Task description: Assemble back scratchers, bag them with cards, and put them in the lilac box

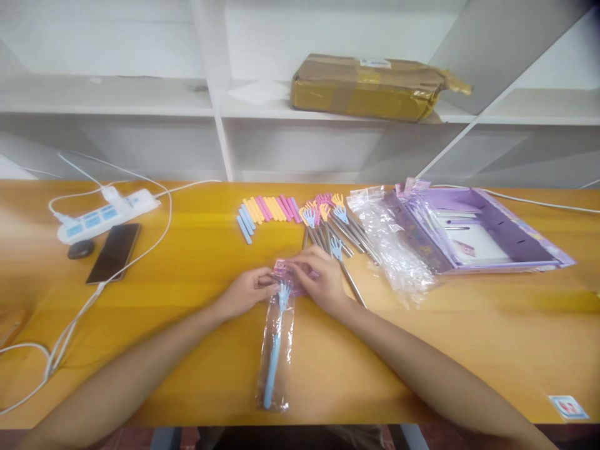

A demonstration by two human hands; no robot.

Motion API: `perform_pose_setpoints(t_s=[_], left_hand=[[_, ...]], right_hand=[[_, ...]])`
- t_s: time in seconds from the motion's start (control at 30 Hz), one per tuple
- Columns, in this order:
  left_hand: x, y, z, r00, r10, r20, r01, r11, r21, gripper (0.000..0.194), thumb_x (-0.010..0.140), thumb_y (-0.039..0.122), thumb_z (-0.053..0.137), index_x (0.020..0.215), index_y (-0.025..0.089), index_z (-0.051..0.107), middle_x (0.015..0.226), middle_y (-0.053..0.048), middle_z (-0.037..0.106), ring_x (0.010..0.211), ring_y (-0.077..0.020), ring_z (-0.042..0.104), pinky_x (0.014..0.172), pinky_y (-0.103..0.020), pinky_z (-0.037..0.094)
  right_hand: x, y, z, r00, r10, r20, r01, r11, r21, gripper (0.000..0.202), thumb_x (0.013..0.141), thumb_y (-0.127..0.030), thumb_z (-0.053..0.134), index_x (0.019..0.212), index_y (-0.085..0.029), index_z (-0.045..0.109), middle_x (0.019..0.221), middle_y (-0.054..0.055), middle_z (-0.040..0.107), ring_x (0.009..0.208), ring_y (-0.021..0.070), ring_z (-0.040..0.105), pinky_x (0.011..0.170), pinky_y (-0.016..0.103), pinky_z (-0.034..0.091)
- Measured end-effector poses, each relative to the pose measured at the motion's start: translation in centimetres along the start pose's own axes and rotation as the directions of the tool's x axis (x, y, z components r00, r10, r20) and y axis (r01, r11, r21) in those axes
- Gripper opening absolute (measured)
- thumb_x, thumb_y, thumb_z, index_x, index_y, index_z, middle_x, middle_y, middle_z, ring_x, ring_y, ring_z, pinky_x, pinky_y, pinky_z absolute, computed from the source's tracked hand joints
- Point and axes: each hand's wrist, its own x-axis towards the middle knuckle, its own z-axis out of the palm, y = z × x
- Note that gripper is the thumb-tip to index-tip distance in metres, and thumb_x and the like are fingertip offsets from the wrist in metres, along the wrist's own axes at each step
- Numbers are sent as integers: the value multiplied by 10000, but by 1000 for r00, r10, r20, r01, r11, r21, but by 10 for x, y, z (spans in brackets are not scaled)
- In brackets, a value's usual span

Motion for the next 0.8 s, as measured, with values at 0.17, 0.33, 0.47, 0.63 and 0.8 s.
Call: perform_pose_setpoints(t_s=[0.17,0.33,0.47,0.63,0.8], left_hand=[[-1,-4,1,997,69,-38,-72,993,-91,442,923,412,790,1293,177,733,1307,-128,759,1179,-262,714,1066,-395,521],[-1,-8,-1,996,47,-70,-59,983,-173,435,897,412,821,1243,152,766,1241,-139,786,1133,-269,733,1024,-384,540],[1,-9,-2,995,49,-92,-71,963,-261,431,894,388,830,1255,162,766,1259,-141,779,1149,-257,731,1041,-374,532],[2,-7,-2,991,73,-112,-96,973,-210,464,876,395,845,1272,171,752,1294,-144,764,1179,-263,717,1044,-376,535],[-2,-5,0,980,61,-187,-67,997,-26,467,915,523,769,1179,138,779,1135,-135,808,1022,-263,749,920,-368,576]], right_hand=[[-13,3,9,917,-359,172,388,905,-176,220,999,-164,692,1204,-235,726,1050,76,715,922,184,689,797,324,566],[-12,2,11,912,-369,179,395,907,-146,195,1005,-153,671,1192,-204,686,1100,108,695,994,200,690,841,325,597],[-9,0,12,913,-364,181,388,914,-119,125,1015,-177,664,1137,-202,669,1122,117,678,996,205,682,845,338,610],[-11,3,14,925,-323,201,340,939,-56,190,1017,-170,650,1196,-228,619,1131,108,663,1015,217,678,852,364,609],[-15,-3,18,983,32,182,-46,996,71,357,1014,-327,686,1327,-245,536,1200,107,578,770,141,625,653,301,585]])
